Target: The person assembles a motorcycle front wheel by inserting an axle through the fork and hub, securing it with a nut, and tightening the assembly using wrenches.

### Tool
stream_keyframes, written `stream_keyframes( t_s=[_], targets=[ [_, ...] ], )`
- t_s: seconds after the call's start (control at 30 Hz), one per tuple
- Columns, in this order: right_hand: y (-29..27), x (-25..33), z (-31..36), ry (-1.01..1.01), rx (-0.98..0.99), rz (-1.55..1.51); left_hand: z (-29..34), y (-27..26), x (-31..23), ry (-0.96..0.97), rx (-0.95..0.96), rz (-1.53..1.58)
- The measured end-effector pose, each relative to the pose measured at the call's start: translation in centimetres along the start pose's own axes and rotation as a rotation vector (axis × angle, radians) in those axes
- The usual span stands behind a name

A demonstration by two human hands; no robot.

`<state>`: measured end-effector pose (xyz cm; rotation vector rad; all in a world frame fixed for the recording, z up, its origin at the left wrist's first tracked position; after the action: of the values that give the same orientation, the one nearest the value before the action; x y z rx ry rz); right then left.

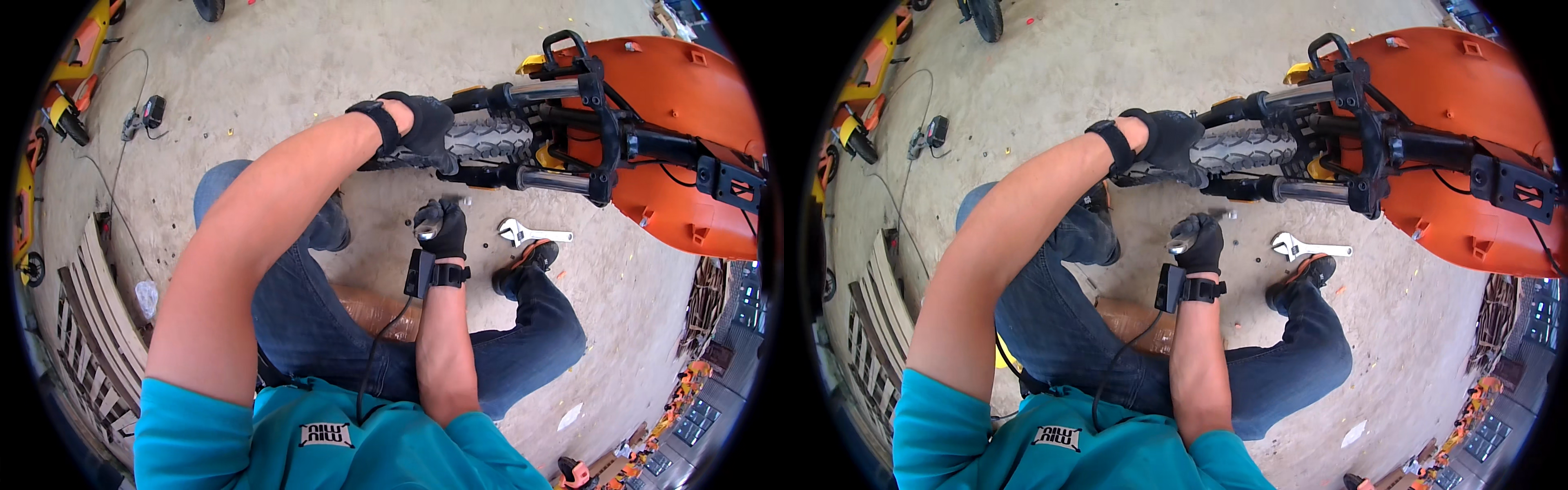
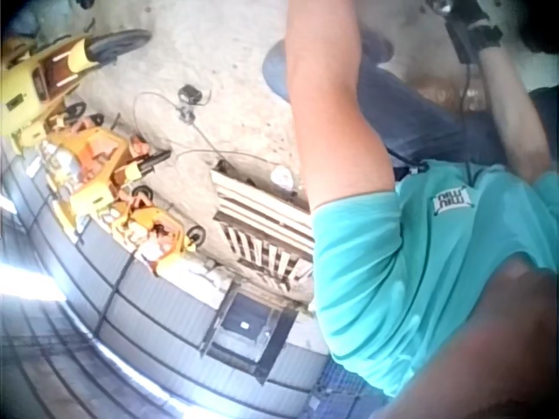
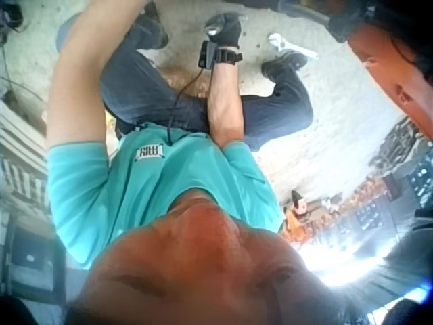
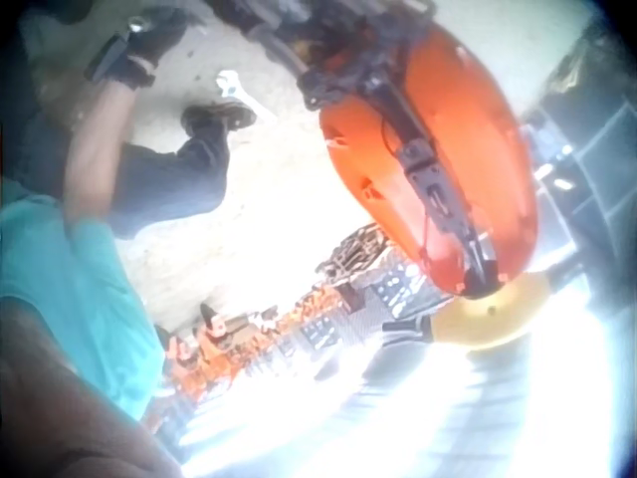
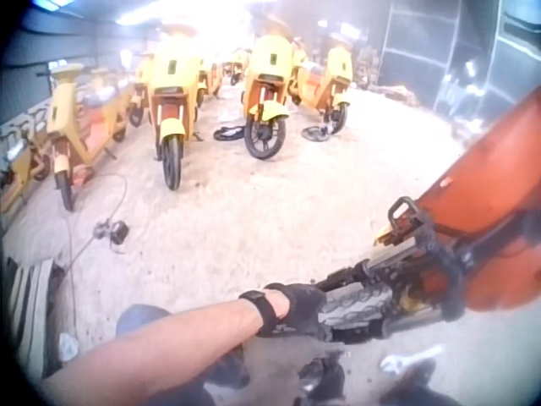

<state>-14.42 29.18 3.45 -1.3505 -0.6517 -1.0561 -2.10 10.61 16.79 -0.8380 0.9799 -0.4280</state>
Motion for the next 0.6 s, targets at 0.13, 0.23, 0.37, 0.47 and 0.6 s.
stream_keyframes(
  t_s=[0.13, 0.23, 0.37, 0.47, 0.6],
  targets=[
    [0.6, 0.1, -0.1, 0.118, 0.104, -0.362, 0.0, -0.1, 0.0, -0.002, 0.02, -0.001],
    [1.6, 0.1, -0.7, 0.685, 0.421, -1.689, -0.1, -0.1, 0.0, -0.042, 0.066, 0.029],
    [1.2, 1.0, -0.4, 0.439, 0.202, -1.02, 0.0, 0.0, 0.0, -0.026, 0.036, 0.02],
    [0.9, 1.7, 0.2, 0.256, 0.14, -0.471, 0.2, -0.1, -0.2, -0.013, 0.003, 0.011],
    [1.8, 1.2, -0.2, 0.572, 0.301, -1.401, 0.3, -0.3, -0.4, -0.022, 0.026, 0.044]
  ],
)
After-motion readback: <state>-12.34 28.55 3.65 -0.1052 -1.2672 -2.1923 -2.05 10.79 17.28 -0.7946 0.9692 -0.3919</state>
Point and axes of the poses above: each hand's wrist, its own z-axis away from the middle knuckle, its own y-axis out of the palm, x = y × z, the point moved 1 cm from there along -z, towards the middle knuckle, and after that the axes turned 12 degrees about y, right-handed, at the moved point
